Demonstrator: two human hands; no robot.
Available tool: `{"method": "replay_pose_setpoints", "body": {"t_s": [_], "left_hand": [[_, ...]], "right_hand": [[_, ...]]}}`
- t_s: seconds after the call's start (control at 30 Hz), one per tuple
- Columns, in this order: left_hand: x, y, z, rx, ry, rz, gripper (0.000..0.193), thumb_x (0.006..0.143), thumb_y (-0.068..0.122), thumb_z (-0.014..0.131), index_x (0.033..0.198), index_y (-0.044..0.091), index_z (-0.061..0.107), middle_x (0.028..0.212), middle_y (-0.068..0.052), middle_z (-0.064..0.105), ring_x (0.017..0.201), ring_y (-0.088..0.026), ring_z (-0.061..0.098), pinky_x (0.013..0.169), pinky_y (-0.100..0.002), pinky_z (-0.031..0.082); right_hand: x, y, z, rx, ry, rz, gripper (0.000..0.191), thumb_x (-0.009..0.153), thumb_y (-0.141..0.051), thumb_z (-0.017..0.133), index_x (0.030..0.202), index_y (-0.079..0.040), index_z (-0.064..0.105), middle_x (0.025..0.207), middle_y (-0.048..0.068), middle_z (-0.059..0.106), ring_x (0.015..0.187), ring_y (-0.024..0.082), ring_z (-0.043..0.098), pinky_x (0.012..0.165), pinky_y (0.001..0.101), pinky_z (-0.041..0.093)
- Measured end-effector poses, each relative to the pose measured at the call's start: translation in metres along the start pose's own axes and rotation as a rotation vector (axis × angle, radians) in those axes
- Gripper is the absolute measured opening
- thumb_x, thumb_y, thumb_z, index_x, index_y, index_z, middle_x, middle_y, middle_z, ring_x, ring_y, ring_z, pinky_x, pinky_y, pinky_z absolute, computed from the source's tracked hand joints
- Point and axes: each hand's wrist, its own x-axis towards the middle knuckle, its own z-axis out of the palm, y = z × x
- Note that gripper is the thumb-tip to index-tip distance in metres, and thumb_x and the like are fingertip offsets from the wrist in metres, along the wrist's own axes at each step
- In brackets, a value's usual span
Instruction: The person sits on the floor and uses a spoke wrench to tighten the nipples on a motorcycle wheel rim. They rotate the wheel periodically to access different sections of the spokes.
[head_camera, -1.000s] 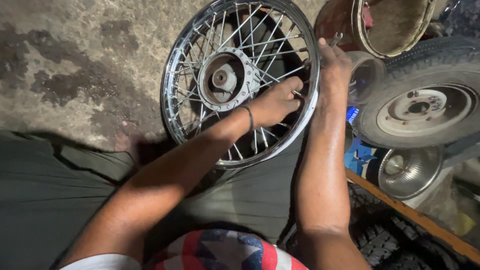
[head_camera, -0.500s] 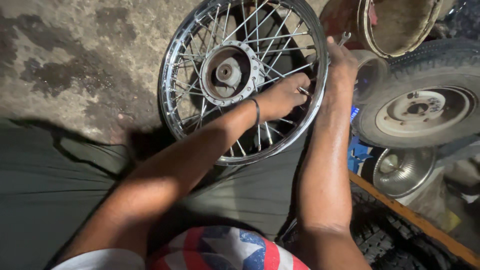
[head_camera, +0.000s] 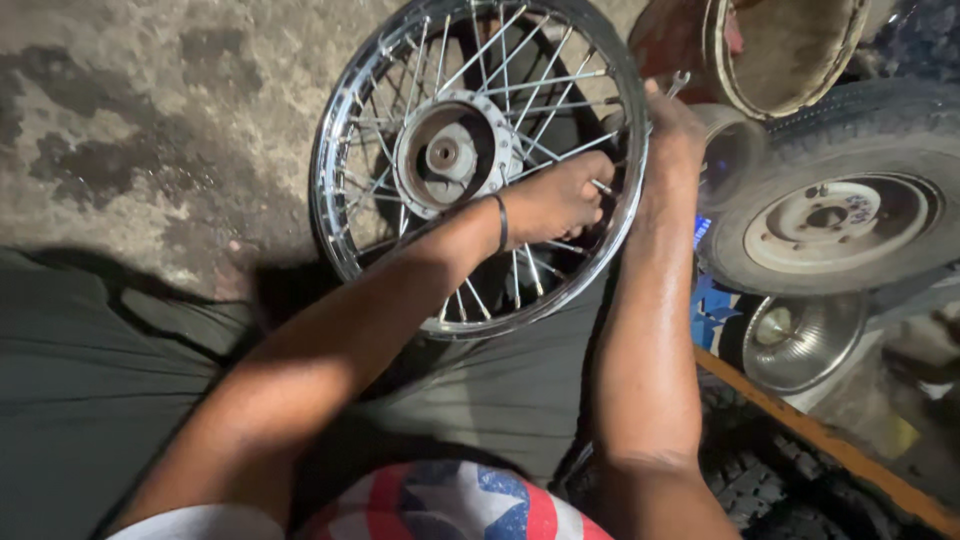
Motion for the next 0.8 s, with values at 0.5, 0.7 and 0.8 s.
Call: {"method": "replay_pose_setpoints", "body": {"t_s": [0.5,0.7,0.8], "left_hand": [[-0.028,0.042,-0.001,-0.174,-0.138,0.078,0.026,0.091,0.006,0.061,0.116,0.005,0.056,0.086,-0.001,0.064,0.073,-0.008,0.057,0.065,-0.022,0.048],[-0.034,0.045,-0.002,-0.143,-0.113,0.049,0.017,0.096,0.010,0.062,0.110,0.005,0.054,0.081,-0.003,0.058,0.064,-0.009,0.052,0.056,-0.025,0.044],[-0.045,0.051,0.009,0.003,0.103,0.009,0.017,0.098,0.011,0.060,0.111,0.001,0.060,0.084,-0.012,0.065,0.070,-0.019,0.060,0.063,-0.031,0.049]], "right_hand": [[-0.008,0.002,0.002,-0.136,0.122,0.002,0.027,0.088,-0.026,0.074,0.094,0.001,0.076,0.077,0.005,0.070,0.066,0.013,0.058,0.060,0.0333,0.046],[-0.001,0.012,0.003,0.065,0.032,0.015,0.026,0.089,-0.024,0.072,0.092,0.002,0.075,0.078,0.008,0.071,0.065,0.017,0.062,0.061,0.0350,0.048],[0.000,0.012,0.011,0.083,0.029,0.008,0.023,0.086,-0.021,0.074,0.089,0.002,0.076,0.078,0.011,0.073,0.066,0.019,0.064,0.063,0.0359,0.050]]}}
